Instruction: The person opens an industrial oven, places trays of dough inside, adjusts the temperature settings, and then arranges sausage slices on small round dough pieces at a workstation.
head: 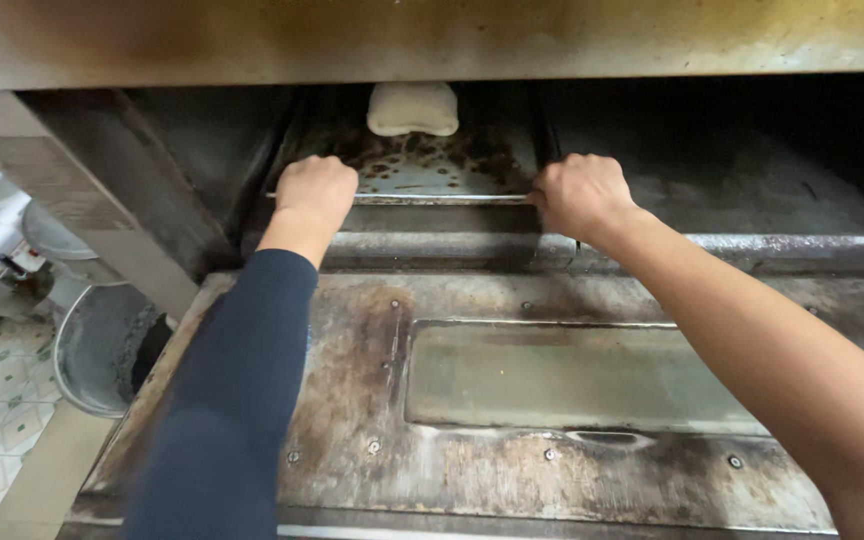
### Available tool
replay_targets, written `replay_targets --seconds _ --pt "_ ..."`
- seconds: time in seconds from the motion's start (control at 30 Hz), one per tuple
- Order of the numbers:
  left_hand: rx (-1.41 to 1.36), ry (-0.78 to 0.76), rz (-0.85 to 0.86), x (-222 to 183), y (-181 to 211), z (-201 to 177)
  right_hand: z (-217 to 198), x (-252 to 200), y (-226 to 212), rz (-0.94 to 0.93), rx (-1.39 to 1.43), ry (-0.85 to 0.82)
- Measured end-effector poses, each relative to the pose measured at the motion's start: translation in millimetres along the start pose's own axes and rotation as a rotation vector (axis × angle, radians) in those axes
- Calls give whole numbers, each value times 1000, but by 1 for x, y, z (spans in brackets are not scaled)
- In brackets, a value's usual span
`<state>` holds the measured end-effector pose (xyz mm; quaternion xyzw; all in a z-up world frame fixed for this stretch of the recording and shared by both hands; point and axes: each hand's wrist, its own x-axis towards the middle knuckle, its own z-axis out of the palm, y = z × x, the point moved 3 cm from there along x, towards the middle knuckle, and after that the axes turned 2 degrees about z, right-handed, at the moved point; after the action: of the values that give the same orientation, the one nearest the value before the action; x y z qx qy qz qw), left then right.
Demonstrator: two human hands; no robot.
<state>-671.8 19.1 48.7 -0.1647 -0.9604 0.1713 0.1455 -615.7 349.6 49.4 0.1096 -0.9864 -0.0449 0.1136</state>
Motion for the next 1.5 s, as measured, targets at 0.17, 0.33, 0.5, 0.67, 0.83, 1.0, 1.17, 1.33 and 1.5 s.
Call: replay_targets --seconds 0.17,0.33,0.5,0.67,0.83,1.0,1.17,1.33,1.5 --pt "-38 80 38 -28 16 -49 -35 -21 -17 -48 17 84" --pt "-172 157 218 -143 35 -155 -121 -83 -82 -191 102 214" --pt "-231 270 202 -311 34 -263 -219 -181 -182 -502 261 422" --pt "-275 419 -75 -513 -8 -328 -269 -285 -290 -796 630 460" --pt "-379 364 -723 -738 -34 -327 -228 -357 -417 -935 862 134" --pt "-396 276 -1266 -965 -3 -260 -97 -415 -557 -847 961 -458" --pt "-387 300 -1747 -1128 70 -134 51 -472 -634 -372 1050 -957" --pt "-1007 479 -2145 -1172 152 -16 143 -512 -662 109 1226 -1261" --pt "-1639 875 -2119 -1147 183 25 178 -536 -682 336 1673 -1455"
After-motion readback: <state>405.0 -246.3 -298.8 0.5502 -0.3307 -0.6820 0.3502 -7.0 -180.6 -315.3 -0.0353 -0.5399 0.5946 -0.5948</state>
